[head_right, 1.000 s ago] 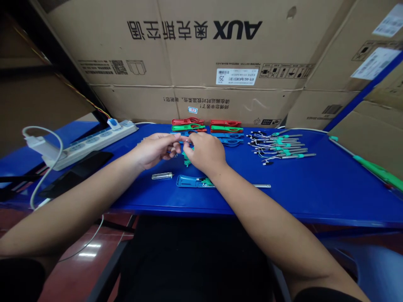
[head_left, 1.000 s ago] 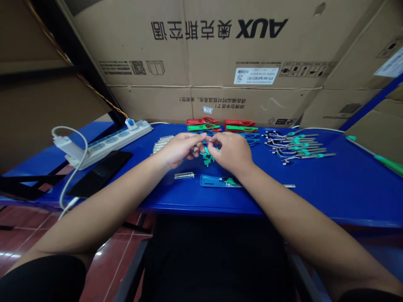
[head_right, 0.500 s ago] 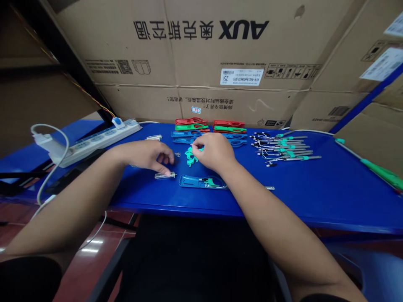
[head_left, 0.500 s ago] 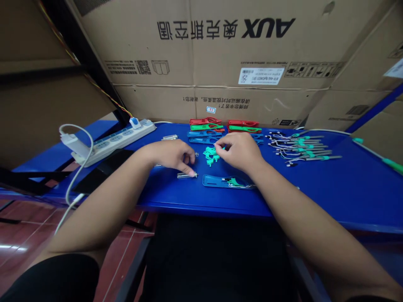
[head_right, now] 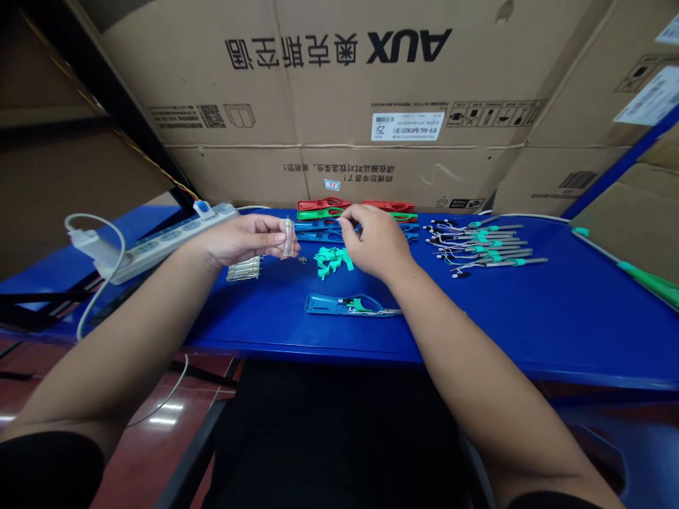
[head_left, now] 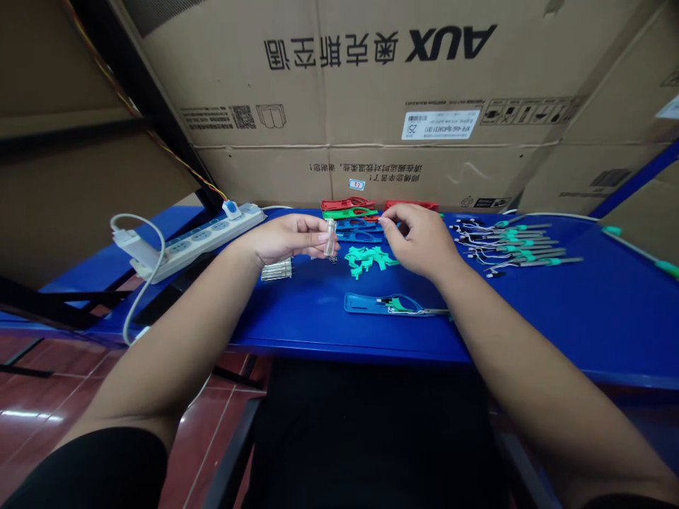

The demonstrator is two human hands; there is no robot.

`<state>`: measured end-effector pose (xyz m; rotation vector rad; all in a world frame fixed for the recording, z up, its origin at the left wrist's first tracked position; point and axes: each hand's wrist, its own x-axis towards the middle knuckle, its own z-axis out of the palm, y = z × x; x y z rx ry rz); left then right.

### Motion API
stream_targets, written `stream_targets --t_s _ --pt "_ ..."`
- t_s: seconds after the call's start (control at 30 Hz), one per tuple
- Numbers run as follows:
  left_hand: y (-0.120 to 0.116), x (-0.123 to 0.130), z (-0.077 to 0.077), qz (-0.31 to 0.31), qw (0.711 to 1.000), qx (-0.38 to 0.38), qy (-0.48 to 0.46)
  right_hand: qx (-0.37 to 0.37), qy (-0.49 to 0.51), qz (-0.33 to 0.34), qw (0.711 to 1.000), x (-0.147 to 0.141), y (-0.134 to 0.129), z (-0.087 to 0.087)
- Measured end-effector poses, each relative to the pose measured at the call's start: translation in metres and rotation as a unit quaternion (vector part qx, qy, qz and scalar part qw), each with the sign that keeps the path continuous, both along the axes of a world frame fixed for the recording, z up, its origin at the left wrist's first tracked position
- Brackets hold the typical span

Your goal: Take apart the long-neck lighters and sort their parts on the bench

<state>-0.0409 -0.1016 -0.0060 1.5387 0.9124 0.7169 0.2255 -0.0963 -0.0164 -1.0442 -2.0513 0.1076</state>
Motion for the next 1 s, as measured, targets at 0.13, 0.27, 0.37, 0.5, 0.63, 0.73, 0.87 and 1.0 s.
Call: stream_targets --t_s 0.13,0.27,0.37,0.5,0.63,0.73,0.87,1.0 --pt "0.004 0.004 -0.011 -0.020 0.997 -0.050 -0.058 -0.004 0.000 0.021 1.000 0.000 0.001 -0.002" --pt "0.005 0.010 -0.017 -0.028 0.996 -0.050 -0.068 -0.032 -0.011 0.058 0.998 -0.003 -0.001 -0.003" --pt "0.003 0.013 -0.017 -0.023 0.997 -0.030 -0.072 -0.048 -0.021 0.080 0.995 -0.005 -0.003 -0.004" --pt "0.001 0.017 -0.017 -0.004 0.998 0.004 -0.062 -0.052 -0.044 0.093 0.993 -0.008 -0.006 -0.005" --pt "-0.001 0.021 -0.016 0.008 0.998 0.035 -0.043 -0.045 -0.055 0.095 0.993 -0.009 -0.007 -0.007" --pt "-0.002 0.024 -0.015 0.008 0.998 0.046 -0.037 -0.052 -0.063 0.083 0.993 -0.009 -0.006 -0.007" --pt "-0.004 0.027 -0.014 -0.004 0.999 0.032 -0.030 -0.046 -0.059 0.076 0.994 -0.010 -0.006 -0.006" --pt "-0.003 0.029 -0.016 -0.010 0.999 0.027 -0.025 -0.072 -0.063 0.053 0.994 -0.010 -0.007 -0.005"
